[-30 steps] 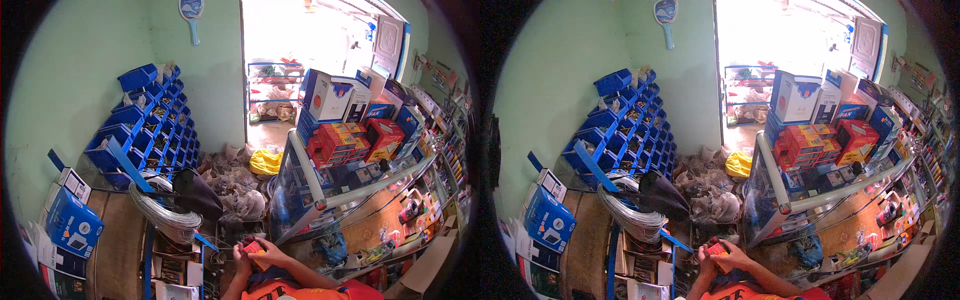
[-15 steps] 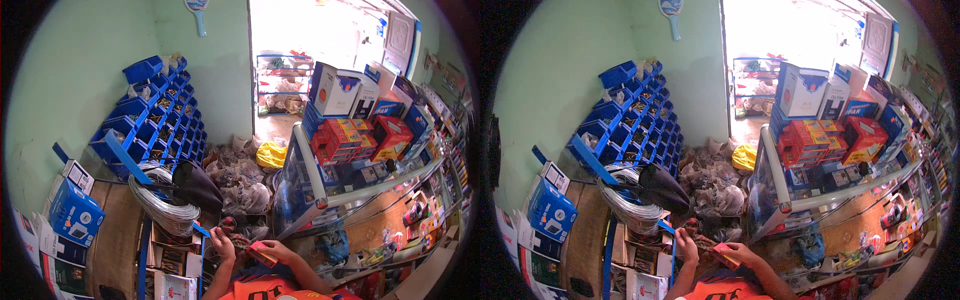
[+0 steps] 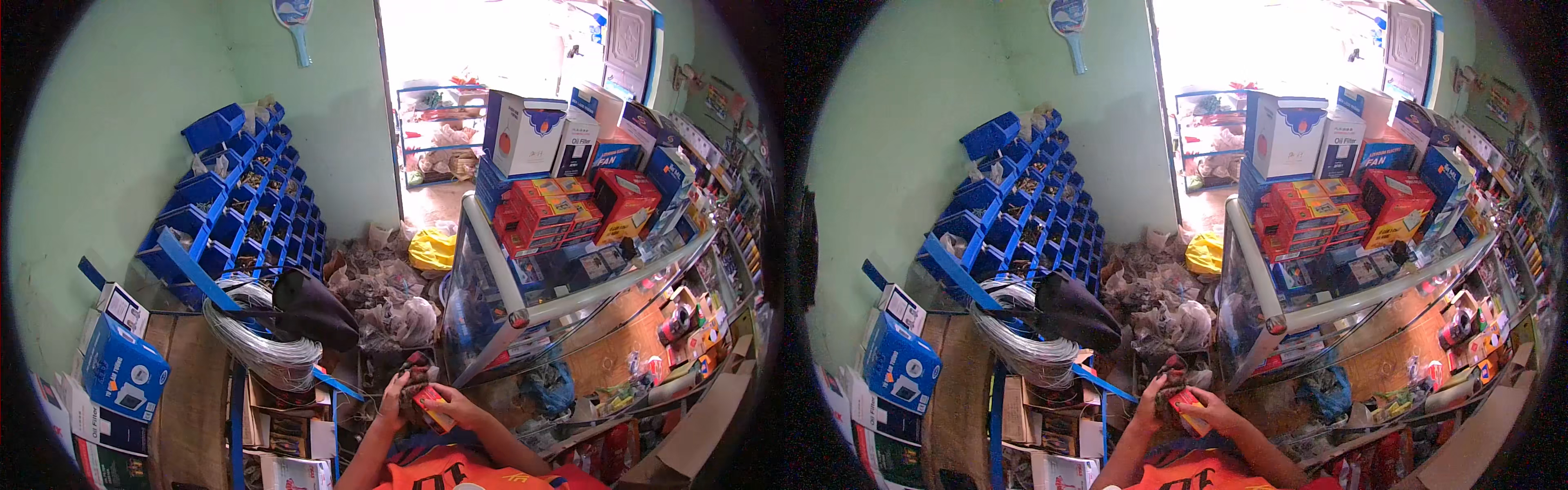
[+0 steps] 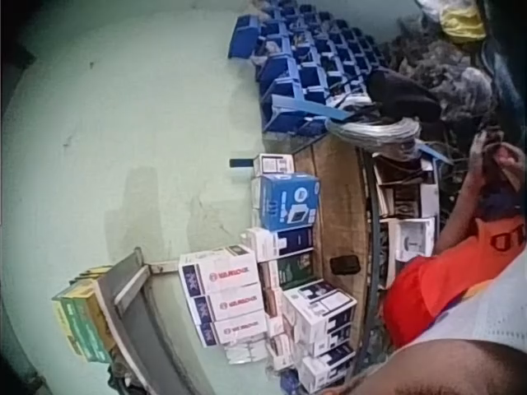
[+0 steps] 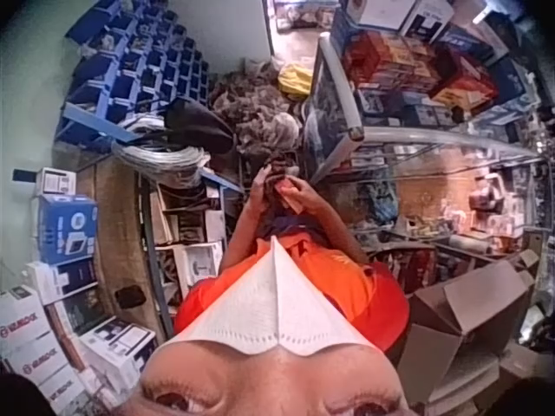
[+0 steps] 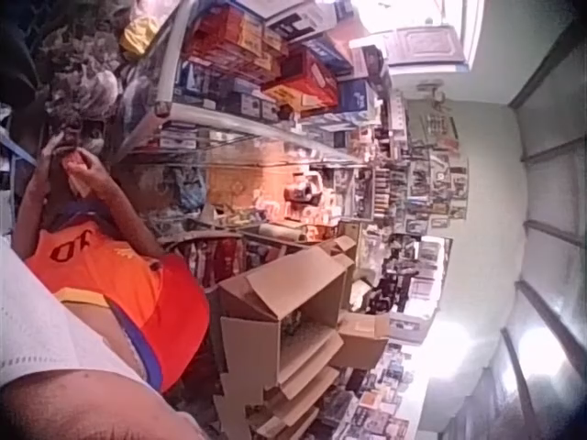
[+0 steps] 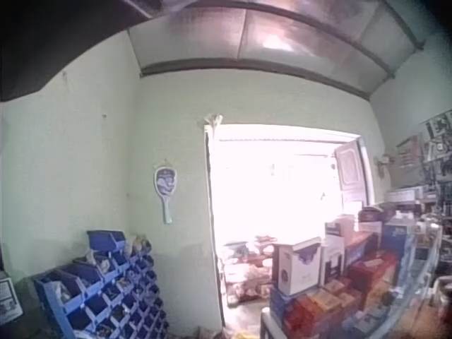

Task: Packing a small item into a box at a hardware store station.

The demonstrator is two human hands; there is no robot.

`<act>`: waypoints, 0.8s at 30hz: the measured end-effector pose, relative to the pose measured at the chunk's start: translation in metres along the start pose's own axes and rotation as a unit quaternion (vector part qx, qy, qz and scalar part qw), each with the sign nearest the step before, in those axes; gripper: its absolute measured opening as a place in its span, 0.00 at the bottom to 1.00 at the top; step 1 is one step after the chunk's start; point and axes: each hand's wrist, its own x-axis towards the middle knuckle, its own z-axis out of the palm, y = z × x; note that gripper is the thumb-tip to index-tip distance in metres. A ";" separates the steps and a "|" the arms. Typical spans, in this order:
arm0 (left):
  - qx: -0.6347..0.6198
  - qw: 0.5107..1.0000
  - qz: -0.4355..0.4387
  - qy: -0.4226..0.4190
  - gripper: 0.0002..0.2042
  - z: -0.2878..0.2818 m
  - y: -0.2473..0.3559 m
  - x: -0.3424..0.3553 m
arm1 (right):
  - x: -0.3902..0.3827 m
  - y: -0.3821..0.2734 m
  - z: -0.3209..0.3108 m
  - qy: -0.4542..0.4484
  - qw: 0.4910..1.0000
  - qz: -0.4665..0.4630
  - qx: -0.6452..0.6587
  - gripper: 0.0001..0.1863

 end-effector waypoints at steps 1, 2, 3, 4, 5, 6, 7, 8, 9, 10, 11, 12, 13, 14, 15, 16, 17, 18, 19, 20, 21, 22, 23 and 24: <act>-0.004 1.000 -0.002 -0.002 0.15 -0.005 -0.002 0.002 | -0.001 0.001 -0.004 -0.014 0.999 0.025 -0.014 0.31; 0.037 0.998 0.010 0.058 0.16 -0.014 0.000 0.003 | 0.001 0.000 -0.007 -0.011 0.999 0.027 -0.017 0.31; 0.075 0.990 0.024 0.119 0.16 -0.024 0.001 0.001 | 0.002 -0.004 -0.008 -0.052 0.997 0.054 0.016 0.29; 0.037 0.989 0.043 0.139 0.16 -0.062 -0.002 0.005 | 0.004 -0.008 -0.003 -0.104 0.990 0.085 0.045 0.28; 0.024 0.981 0.072 0.179 0.15 -0.071 0.004 0.006 | 0.002 -0.011 -0.008 -0.101 0.990 0.087 0.040 0.28; 0.011 0.970 0.102 0.219 0.14 -0.069 0.013 0.005 | 0.003 -0.014 -0.011 -0.132 0.980 0.107 0.102 0.26; 0.007 0.971 0.104 0.217 0.14 -0.063 0.016 0.004 | 0.003 -0.017 -0.013 -0.162 0.965 0.127 0.164 0.24; 0.030 0.960 0.151 0.233 0.14 -0.037 0.028 -0.003 | 0.000 -0.023 -0.009 -0.159 0.966 0.126 0.162 0.24; 0.050 0.944 0.204 0.255 0.13 -0.025 0.036 -0.013 | -0.005 -0.033 0.006 -0.146 0.971 0.085 0.168 0.25; 0.048 0.942 0.209 0.259 0.13 -0.029 0.034 -0.015 | -0.005 -0.038 0.015 -0.133 0.974 0.044 0.176 0.25; 0.220 0.903 0.271 0.250 0.14 -0.029 0.030 -0.016 | 0.003 -0.028 0.010 -0.136 0.975 0.043 0.172 0.25; 0.386 0.833 0.322 0.234 0.14 -0.027 0.027 -0.015 | 0.020 -0.006 -0.004 -0.113 0.976 0.035 0.185 0.26; 0.388 0.855 0.281 0.197 0.13 0.010 0.028 -0.024 | 0.030 0.007 -0.017 -0.082 0.976 0.023 0.202 0.26; 0.389 0.854 0.282 0.200 0.13 0.028 0.025 -0.032 | 0.036 0.009 -0.011 -0.085 0.975 0.024 0.202 0.26; 0.524 0.768 0.330 0.164 0.14 0.041 0.020 -0.038 | 0.041 0.010 -0.002 -0.075 0.954 0.011 0.292 0.24; 0.644 0.660 0.368 0.122 0.14 0.050 0.016 -0.039 | 0.047 0.012 0.008 -0.064 0.923 -0.003 0.379 0.23; 0.661 0.651 0.356 0.111 0.14 0.054 0.011 -0.040 | 0.048 0.005 0.026 -0.064 0.916 -0.003 0.395 0.24; 0.660 0.652 0.355 0.110 0.14 0.049 0.008 -0.035 | 0.049 0.010 0.031 -0.062 0.916 -0.003 0.396 0.24; 0.626 0.646 0.395 0.187 0.13 0.037 0.007 -0.024 | 0.049 0.014 0.035 -0.026 0.944 0.022 0.328 0.24; 0.587 0.633 0.433 0.261 0.13 0.029 0.013 -0.017 | 0.050 0.003 0.043 0.009 0.965 0.045 0.259 0.25; 0.570 0.644 0.421 0.287 0.10 0.021 0.013 -0.018 | 0.038 -0.007 0.046 -0.027 0.963 0.073 0.260 0.24; 0.572 0.646 0.421 0.280 0.10 0.034 0.015 -0.026 | 0.039 -0.007 0.043 -0.023 0.962 0.068 0.263 0.24; 0.615 0.650 0.399 0.204 0.09 0.049 0.012 -0.039 | 0.041 -0.006 0.041 0.006 0.965 0.013 0.263 0.24; 0.652 0.646 0.373 0.135 0.07 0.062 0.009 -0.055 | 0.041 0.000 0.043 0.028 0.964 -0.034 0.261 0.24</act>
